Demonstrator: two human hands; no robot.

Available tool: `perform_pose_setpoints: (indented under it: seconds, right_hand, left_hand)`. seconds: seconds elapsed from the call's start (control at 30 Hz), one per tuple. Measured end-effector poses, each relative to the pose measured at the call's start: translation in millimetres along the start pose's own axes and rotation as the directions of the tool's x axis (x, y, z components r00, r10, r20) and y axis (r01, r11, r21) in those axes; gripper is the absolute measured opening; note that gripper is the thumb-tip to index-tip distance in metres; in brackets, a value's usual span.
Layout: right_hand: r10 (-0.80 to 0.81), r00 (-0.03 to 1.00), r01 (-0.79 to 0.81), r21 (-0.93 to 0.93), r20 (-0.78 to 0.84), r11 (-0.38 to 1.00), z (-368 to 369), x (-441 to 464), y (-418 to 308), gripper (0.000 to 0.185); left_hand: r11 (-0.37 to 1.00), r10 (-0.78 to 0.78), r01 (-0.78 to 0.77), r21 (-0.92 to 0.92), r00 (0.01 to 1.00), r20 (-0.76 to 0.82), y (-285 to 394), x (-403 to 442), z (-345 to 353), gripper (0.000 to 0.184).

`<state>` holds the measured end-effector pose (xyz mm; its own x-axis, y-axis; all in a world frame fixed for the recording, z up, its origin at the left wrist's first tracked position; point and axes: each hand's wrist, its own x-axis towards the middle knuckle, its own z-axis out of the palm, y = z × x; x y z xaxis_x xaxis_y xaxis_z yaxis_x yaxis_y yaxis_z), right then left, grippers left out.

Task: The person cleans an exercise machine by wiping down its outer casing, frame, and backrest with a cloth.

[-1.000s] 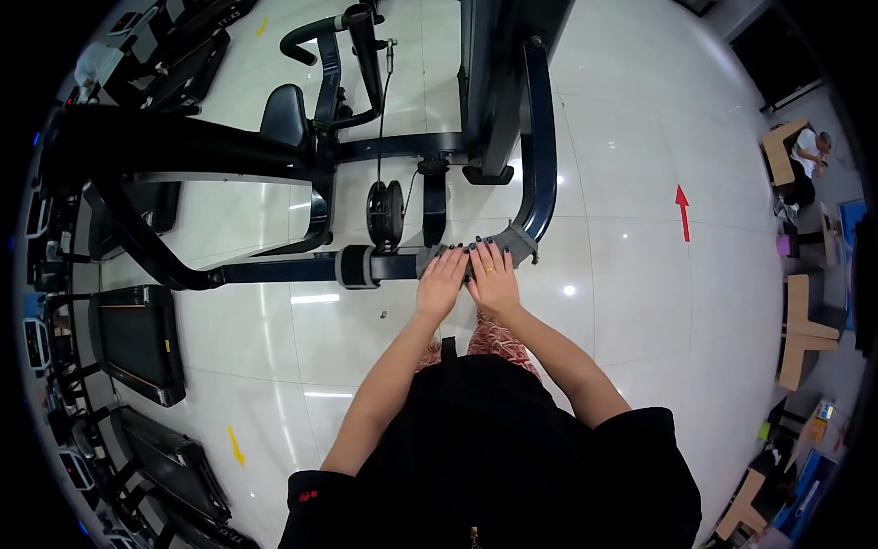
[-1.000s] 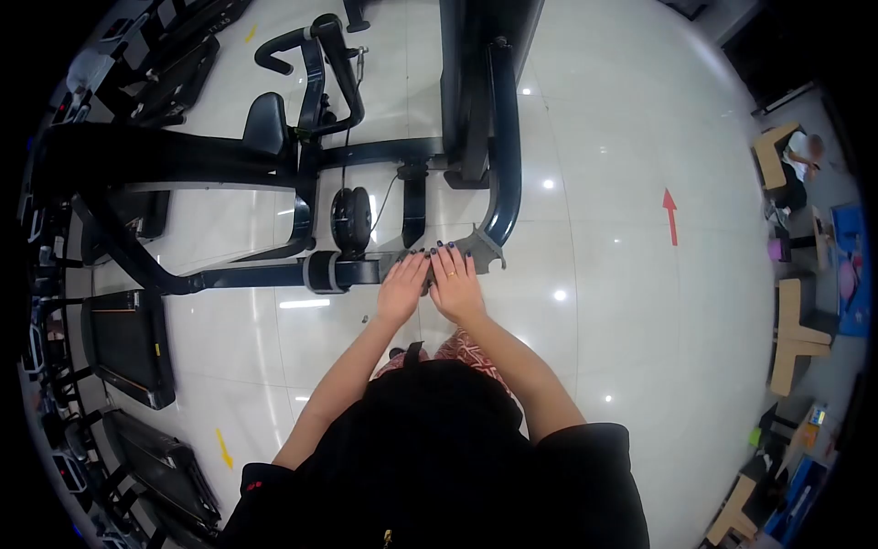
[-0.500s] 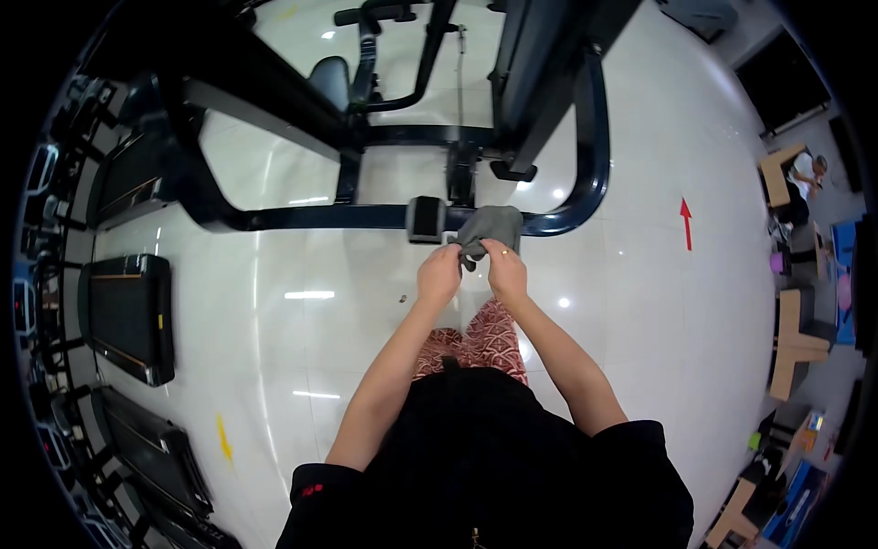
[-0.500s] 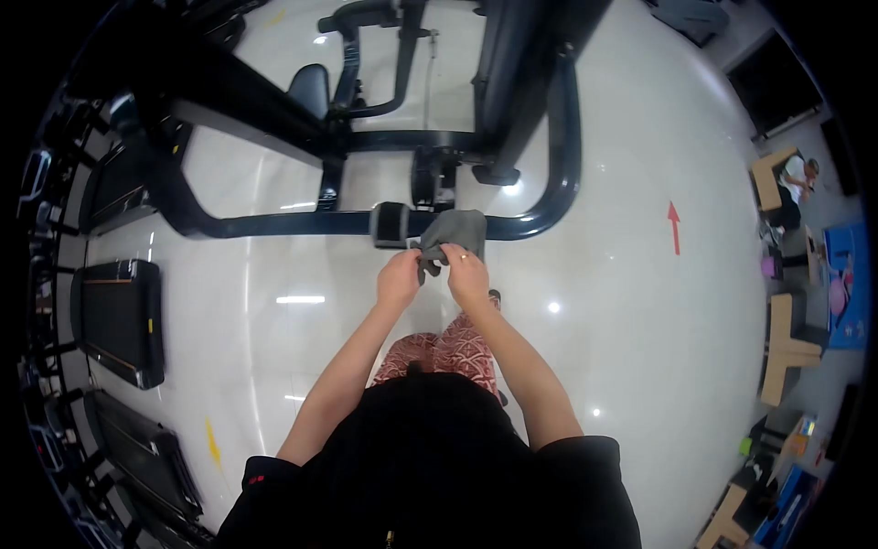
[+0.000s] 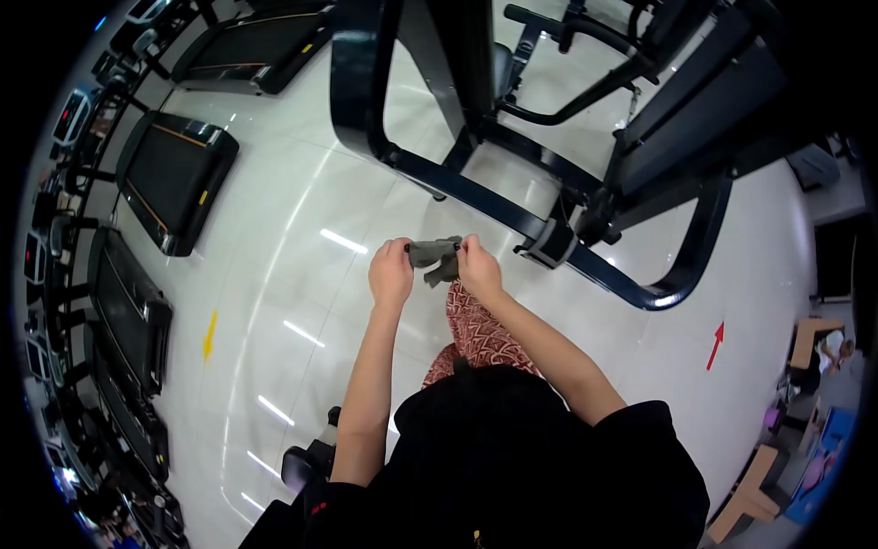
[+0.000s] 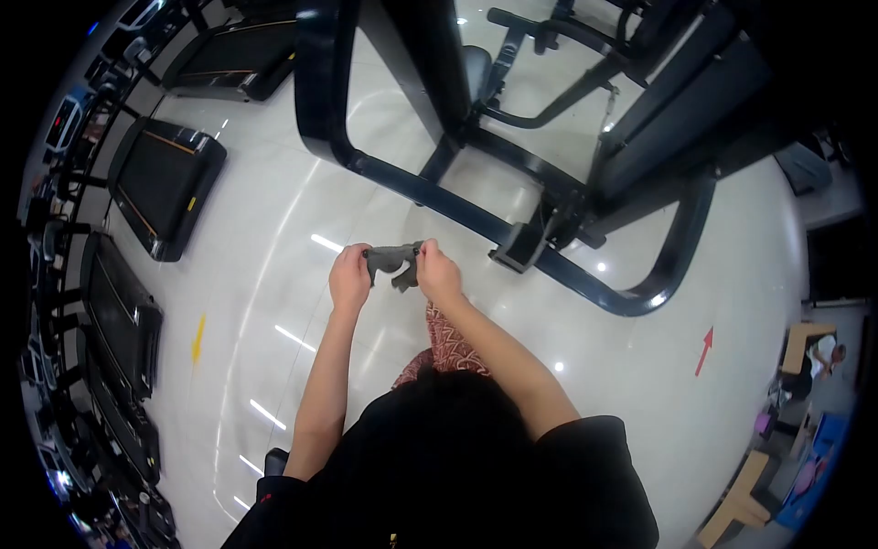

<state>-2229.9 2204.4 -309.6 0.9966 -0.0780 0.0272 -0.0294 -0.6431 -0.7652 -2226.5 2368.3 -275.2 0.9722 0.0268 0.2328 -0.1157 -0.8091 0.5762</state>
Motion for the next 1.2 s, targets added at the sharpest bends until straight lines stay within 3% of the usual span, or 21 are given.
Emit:
perform_pose_setpoints:
  seconds: [0.1,0.23,0.3,0.33,0.4,0.43,0.47,0.53,0.6,0.63,0.67,0.7,0.77,0.83,0.87,0.93,0.97,1.0,1.03,1.13,1.2]
  right_hand:
    - [0.034,0.993,-0.044,0.087,0.113,0.995,21.1,21.8,-10.8,0.011]
    - [0.075,0.989,-0.104,0.245,0.125,0.964,31.5,64.5,-14.6,0.013]
    - [0.026,0.955,-0.155,0.423,0.294,0.893,31.2,87.4,2.6,0.013]
    - [0.004,0.944,-0.166,0.466,0.33,0.869,21.4,97.0,3.7,0.012]
    - [0.037,0.923,-0.214,0.429,0.384,0.878,-3.3,113.8,3.7,0.011]
    - [0.058,0.893,-0.253,0.391,0.447,0.885,-13.7,123.2,6.4,0.011]
    - [0.051,0.922,-0.238,0.458,0.384,0.857,-18.3,130.9,15.5,0.01]
    - [0.175,0.977,-0.205,0.318,0.12,0.926,-35.4,149.8,25.6,0.012]
    - [0.268,0.946,-0.212,0.276,-0.181,0.937,-53.9,160.3,30.0,0.016]
    - [0.288,0.935,-0.228,0.274,-0.206,0.934,-59.1,160.6,30.3,0.016]
    - [0.243,0.942,-0.183,0.255,-0.231,0.95,-61.5,160.5,29.2,0.017]
    - [0.2,0.947,-0.14,0.238,-0.251,0.961,-61.3,158.2,24.1,0.018]
    - [0.228,0.96,-0.223,0.051,-0.162,0.974,-47.5,147.9,11.8,0.02]
    - [0.142,0.982,-0.151,-0.064,-0.124,0.987,-14.4,132.3,13.2,0.019]
    - [0.083,0.979,-0.108,-0.132,-0.187,0.985,-3.0,121.4,6.8,0.016]
    - [0.037,0.969,-0.087,-0.2,-0.244,0.976,8.9,115.0,9.2,0.014]
    - [0.007,0.981,-0.066,-0.297,-0.196,0.953,13.8,114.3,16.0,0.013]
    - [-0.023,0.989,-0.035,-0.388,-0.144,0.921,15.6,114.2,20.3,0.013]
    - [-0.062,0.985,0.002,-0.357,-0.158,0.934,14.5,115.0,24.8,0.014]
    - [-0.03,0.982,-0.038,-0.355,-0.184,0.934,9.4,122.7,22.1,0.017]
    - [0.058,0.989,-0.099,-0.326,-0.133,0.94,-1.6,120.5,12.5,0.023]
  left_hand:
    - [1.0,-0.024,0.025,0.003,0.999,-0.039,-13.3,21.4,-11.2,0.017]
    - [0.997,-0.072,0.073,0.015,0.997,-0.017,-17.2,66.6,-25.4,0.017]
    - [0.993,0.097,-0.099,0.062,0.995,0.035,-19.0,92.1,-29.5,0.017]
    - [0.992,0.107,-0.11,0.059,0.993,0.055,-19.8,104.2,-30.4,0.017]
    - [0.972,0.211,-0.23,0.056,0.95,0.231,-17.9,137.7,-26.0,0.016]
    - [0.967,0.234,-0.251,0.045,0.942,0.24,-12.7,153.7,-17.9,0.016]
    - [0.937,0.325,-0.346,0.039,0.91,0.258,-7.1,166.5,-10.6,0.017]
    - [0.842,0.512,-0.535,0.069,0.833,0.212,6.1,193.2,12.4,0.018]
    - [0.774,0.594,-0.613,0.159,0.79,0.152,20.0,215.5,37.0,0.025]
    - [0.73,0.643,-0.648,0.218,0.759,0.103,25.6,224.4,49.0,0.028]
    - [0.752,0.625,-0.642,0.153,0.767,0.148,30.3,228.2,60.5,0.03]
    - [0.757,0.618,-0.647,0.093,0.754,0.223,22.4,230.3,82.3,0.027]
    - [0.844,0.42,-0.531,0.075,0.741,0.523,21.9,210.7,107.8,0.025]
    - [0.837,0.348,-0.535,0.119,0.687,0.638,-7.8,184.4,136.0,0.024]
    - [0.791,0.548,-0.611,0.027,0.728,0.412,-19.4,175.4,139.6,0.027]
    - [0.773,0.579,-0.634,0.013,0.714,0.393,-18.7,174.8,138.4,0.03]
    - [0.764,0.599,-0.646,0.015,0.716,0.359,-20.9,175.4,135.6,0.033]
    - [0.787,0.565,-0.616,-0.032,0.699,0.438,-21.9,180.0,130.4,0.038]
    - [0.783,0.566,-0.621,-0.034,0.691,0.45,-26.0,183.1,127.8,0.038]
    - [0.865,0.432,-0.499,-0.047,0.695,0.575,-27.1,199.8,122.8,0.042]
    - [0.853,0.444,-0.52,-0.042,0.682,0.581,-30.3,203.2,123.0,0.041]
